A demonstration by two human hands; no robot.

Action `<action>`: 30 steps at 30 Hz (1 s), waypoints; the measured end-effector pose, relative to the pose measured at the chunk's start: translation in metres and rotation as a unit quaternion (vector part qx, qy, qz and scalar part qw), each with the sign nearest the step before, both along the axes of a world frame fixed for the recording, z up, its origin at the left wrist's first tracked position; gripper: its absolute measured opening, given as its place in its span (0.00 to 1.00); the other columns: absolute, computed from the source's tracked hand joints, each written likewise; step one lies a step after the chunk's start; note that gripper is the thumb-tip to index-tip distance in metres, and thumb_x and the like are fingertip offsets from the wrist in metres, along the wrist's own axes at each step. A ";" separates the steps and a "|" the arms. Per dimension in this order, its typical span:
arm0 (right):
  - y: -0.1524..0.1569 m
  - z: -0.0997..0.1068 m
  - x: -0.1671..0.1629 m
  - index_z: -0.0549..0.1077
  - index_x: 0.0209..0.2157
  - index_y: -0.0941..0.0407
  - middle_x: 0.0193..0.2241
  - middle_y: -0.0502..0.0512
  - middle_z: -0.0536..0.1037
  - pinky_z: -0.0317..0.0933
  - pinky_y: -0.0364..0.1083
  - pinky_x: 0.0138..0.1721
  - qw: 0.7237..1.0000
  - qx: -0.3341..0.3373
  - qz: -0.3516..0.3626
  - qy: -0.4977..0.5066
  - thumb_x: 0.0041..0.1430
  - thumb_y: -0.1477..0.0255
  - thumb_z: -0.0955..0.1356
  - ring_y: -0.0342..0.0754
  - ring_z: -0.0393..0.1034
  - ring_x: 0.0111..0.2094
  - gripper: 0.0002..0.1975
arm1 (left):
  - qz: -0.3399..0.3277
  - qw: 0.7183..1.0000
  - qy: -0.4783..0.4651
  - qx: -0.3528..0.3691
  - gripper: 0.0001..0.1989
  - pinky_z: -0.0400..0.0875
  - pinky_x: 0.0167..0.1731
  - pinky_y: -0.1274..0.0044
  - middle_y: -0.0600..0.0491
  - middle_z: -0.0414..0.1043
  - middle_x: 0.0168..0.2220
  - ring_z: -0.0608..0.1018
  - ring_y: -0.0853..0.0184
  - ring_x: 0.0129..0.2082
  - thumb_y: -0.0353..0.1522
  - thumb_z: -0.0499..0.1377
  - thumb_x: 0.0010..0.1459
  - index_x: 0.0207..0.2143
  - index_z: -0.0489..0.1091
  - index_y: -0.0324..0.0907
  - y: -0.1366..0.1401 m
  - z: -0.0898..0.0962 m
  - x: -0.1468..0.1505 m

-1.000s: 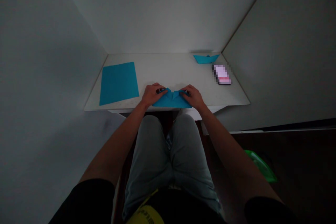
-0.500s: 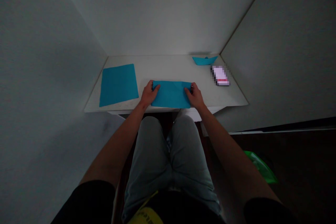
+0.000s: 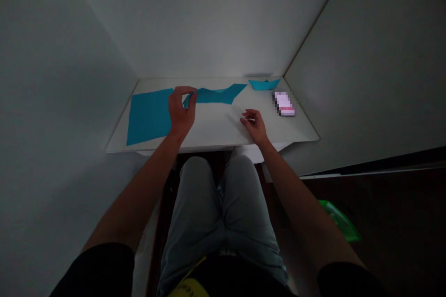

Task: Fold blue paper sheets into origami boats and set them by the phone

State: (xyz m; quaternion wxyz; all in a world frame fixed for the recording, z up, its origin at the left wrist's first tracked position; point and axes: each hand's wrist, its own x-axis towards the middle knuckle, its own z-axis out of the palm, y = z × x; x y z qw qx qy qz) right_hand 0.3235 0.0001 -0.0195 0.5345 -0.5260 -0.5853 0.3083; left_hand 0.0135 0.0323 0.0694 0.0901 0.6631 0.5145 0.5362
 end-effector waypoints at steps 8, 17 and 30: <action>0.004 -0.008 0.001 0.66 0.68 0.48 0.63 0.65 0.77 0.67 0.63 0.61 0.998 0.006 0.022 -0.061 0.56 0.60 0.76 0.61 0.73 0.59 0.39 | -0.254 0.929 0.227 -0.148 0.12 0.70 0.69 0.58 0.46 0.82 0.61 0.79 0.57 0.66 0.26 0.56 0.65 0.47 0.75 0.47 -0.046 -0.054 -0.019; 0.002 -0.005 -0.009 0.74 0.67 0.53 0.64 0.67 0.78 0.66 0.67 0.61 0.954 0.025 0.028 -0.298 0.60 0.66 0.72 0.68 0.72 0.60 0.33 | -0.226 0.933 0.146 -0.239 0.12 0.76 0.60 0.62 0.47 0.84 0.52 0.83 0.55 0.54 0.40 0.61 0.70 0.51 0.75 0.47 -0.037 -0.067 -0.021; -0.034 0.013 -0.014 0.77 0.65 0.48 0.64 0.64 0.79 0.54 0.67 0.69 0.878 0.072 0.219 -0.419 0.66 0.49 0.75 0.67 0.70 0.67 0.31 | 0.037 0.964 0.190 -0.185 0.09 0.62 0.61 0.51 0.40 0.73 0.60 0.69 0.41 0.62 0.38 0.64 0.70 0.47 0.84 0.49 -0.030 -0.069 0.003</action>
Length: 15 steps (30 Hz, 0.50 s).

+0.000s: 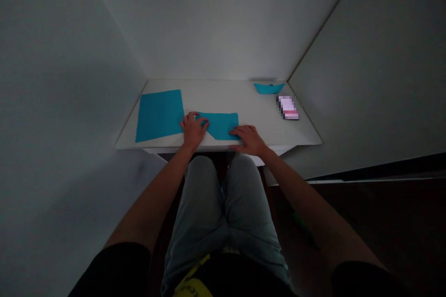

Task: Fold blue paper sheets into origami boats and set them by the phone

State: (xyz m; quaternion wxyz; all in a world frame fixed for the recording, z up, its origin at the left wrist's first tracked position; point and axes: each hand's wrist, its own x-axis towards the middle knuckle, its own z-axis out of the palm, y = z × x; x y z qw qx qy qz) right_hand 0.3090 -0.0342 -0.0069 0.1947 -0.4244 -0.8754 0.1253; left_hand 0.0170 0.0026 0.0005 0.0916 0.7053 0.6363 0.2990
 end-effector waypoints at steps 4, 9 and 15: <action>-0.015 -0.003 0.008 0.80 0.62 0.50 0.58 0.66 0.80 0.60 0.62 0.62 0.999 0.006 0.032 -0.006 0.72 0.54 0.71 0.64 0.72 0.60 0.24 | -0.085 0.996 0.013 -0.014 0.12 0.64 0.61 0.54 0.42 0.77 0.56 0.74 0.46 0.58 0.38 0.63 0.71 0.50 0.85 0.49 0.000 0.001 0.003; -0.006 -0.009 0.008 0.84 0.46 0.51 0.47 0.61 0.83 0.63 0.57 0.51 0.999 0.007 -0.030 0.035 0.76 0.56 0.67 0.59 0.75 0.49 0.16 | -0.152 0.987 0.054 0.001 0.15 0.66 0.64 0.56 0.46 0.79 0.60 0.75 0.49 0.62 0.42 0.66 0.70 0.55 0.84 0.51 -0.001 -0.004 0.004; 0.033 -0.014 -0.015 0.83 0.45 0.51 0.45 0.61 0.84 0.66 0.58 0.52 0.985 0.028 -0.158 0.066 0.74 0.52 0.68 0.60 0.74 0.47 0.19 | -0.201 0.977 0.064 0.002 0.14 0.66 0.67 0.57 0.51 0.80 0.64 0.78 0.53 0.65 0.43 0.64 0.72 0.55 0.84 0.53 0.001 -0.004 0.004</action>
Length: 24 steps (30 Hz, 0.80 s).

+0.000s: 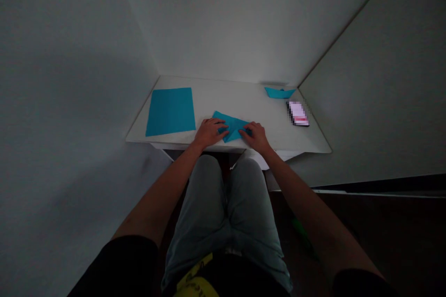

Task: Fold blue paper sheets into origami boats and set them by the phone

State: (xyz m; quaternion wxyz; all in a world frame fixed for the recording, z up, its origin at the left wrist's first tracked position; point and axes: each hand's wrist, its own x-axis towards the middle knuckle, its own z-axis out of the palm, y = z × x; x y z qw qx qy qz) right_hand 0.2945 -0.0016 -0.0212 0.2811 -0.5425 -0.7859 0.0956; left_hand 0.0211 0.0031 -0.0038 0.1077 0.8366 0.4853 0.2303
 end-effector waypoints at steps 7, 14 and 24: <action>0.001 0.006 -0.018 0.80 0.57 0.52 0.53 0.65 0.82 0.65 0.62 0.55 0.998 0.007 -0.059 -0.022 0.72 0.57 0.68 0.65 0.73 0.53 0.20 | -0.019 1.000 -0.014 -0.007 0.20 0.63 0.72 0.58 0.49 0.79 0.66 0.77 0.54 0.68 0.48 0.67 0.69 0.57 0.83 0.49 -0.001 0.003 0.003; -0.019 0.017 -0.014 0.80 0.61 0.47 0.66 0.57 0.79 0.61 0.64 0.63 0.993 -0.011 0.083 -0.089 0.78 0.61 0.64 0.61 0.72 0.65 0.19 | 0.005 1.000 -0.007 0.012 0.16 0.66 0.69 0.56 0.48 0.76 0.68 0.73 0.51 0.69 0.43 0.66 0.70 0.56 0.83 0.51 -0.001 0.004 0.002; -0.050 0.018 0.007 0.78 0.66 0.47 0.66 0.59 0.79 0.68 0.64 0.59 0.982 -0.013 0.148 -0.120 0.73 0.51 0.70 0.65 0.76 0.61 0.27 | -0.096 0.995 -0.008 0.014 0.18 0.71 0.65 0.60 0.54 0.84 0.59 0.82 0.59 0.61 0.26 0.61 0.67 0.51 0.85 0.52 0.001 0.001 0.001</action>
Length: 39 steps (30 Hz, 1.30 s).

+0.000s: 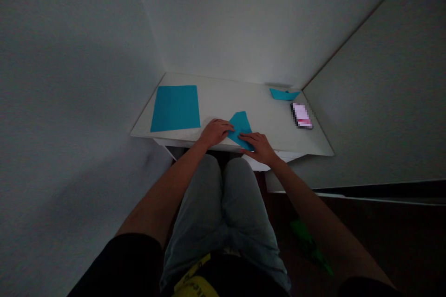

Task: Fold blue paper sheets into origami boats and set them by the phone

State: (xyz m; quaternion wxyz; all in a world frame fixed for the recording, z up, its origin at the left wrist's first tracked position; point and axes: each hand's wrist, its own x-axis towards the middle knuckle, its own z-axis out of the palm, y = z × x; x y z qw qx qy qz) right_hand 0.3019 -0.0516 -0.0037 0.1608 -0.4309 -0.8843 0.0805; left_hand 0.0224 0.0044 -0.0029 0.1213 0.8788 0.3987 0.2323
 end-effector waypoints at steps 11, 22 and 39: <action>0.009 0.006 0.017 0.83 0.54 0.48 0.50 0.56 0.88 0.77 0.60 0.56 0.980 -0.098 -0.028 0.170 0.74 0.57 0.69 0.59 0.84 0.50 0.16 | -0.038 0.999 -0.004 0.027 0.17 0.72 0.68 0.58 0.50 0.81 0.63 0.79 0.56 0.67 0.46 0.66 0.68 0.54 0.83 0.50 -0.008 -0.007 -0.001; 0.019 0.007 0.031 0.87 0.47 0.47 0.51 0.56 0.89 0.72 0.64 0.62 0.978 -0.092 0.035 0.182 0.72 0.56 0.68 0.60 0.83 0.55 0.16 | 0.050 0.998 0.024 0.040 0.20 0.66 0.68 0.54 0.46 0.74 0.69 0.73 0.49 0.68 0.48 0.64 0.71 0.57 0.83 0.50 -0.014 0.007 0.004; 0.040 -0.003 0.042 0.70 0.73 0.45 0.74 0.57 0.70 0.56 0.68 0.69 0.998 -0.012 -0.056 -0.008 0.76 0.48 0.64 0.65 0.64 0.73 0.31 | 0.011 0.999 0.024 -0.020 0.14 0.67 0.68 0.60 0.49 0.79 0.65 0.78 0.59 0.66 0.36 0.58 0.75 0.55 0.82 0.49 -0.005 0.006 0.001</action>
